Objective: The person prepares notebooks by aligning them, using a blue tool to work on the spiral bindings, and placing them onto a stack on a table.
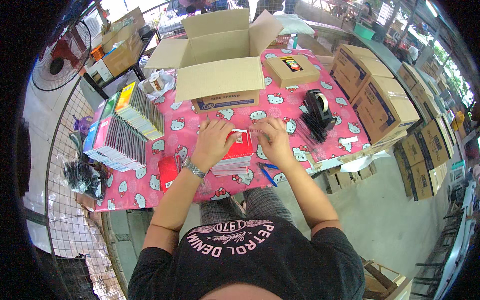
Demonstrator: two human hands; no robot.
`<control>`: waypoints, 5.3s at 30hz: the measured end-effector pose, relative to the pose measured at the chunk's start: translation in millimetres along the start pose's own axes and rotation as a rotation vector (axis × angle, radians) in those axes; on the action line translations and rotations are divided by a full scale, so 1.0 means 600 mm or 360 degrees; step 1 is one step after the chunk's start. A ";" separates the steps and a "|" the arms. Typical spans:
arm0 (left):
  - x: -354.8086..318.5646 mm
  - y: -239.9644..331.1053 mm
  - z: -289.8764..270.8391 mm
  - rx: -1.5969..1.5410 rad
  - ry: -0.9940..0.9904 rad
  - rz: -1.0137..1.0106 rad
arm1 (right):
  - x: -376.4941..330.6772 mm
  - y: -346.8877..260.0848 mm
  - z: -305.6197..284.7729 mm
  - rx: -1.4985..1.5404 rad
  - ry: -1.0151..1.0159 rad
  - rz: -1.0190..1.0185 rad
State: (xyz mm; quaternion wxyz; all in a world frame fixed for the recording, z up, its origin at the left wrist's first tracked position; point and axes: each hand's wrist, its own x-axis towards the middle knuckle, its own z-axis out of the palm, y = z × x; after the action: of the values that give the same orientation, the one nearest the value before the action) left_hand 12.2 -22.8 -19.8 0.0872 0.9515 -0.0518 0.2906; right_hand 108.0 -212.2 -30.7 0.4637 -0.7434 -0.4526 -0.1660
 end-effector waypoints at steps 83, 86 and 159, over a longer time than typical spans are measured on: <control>-0.009 -0.069 0.000 -0.0714 -0.0136 -0.0299 | 0.142 0.052 0.006 0.2414 -0.1346 0.0507; -0.008 -0.076 0.000 -0.0904 -0.0162 -0.0349 | 0.164 0.057 0.017 0.1002 -0.1542 0.0593; -0.173 -0.040 -0.024 0.0009 0.0178 -0.0352 | -0.175 0.388 0.040 -0.1379 -0.0226 0.0799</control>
State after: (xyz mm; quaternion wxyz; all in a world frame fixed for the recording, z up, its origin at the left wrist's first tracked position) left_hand -77.8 8.4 -69.5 0.1189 0.9338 0.0593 0.3321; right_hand 240.1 -284.1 -238.4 0.1063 -0.9629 -0.1798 -0.1710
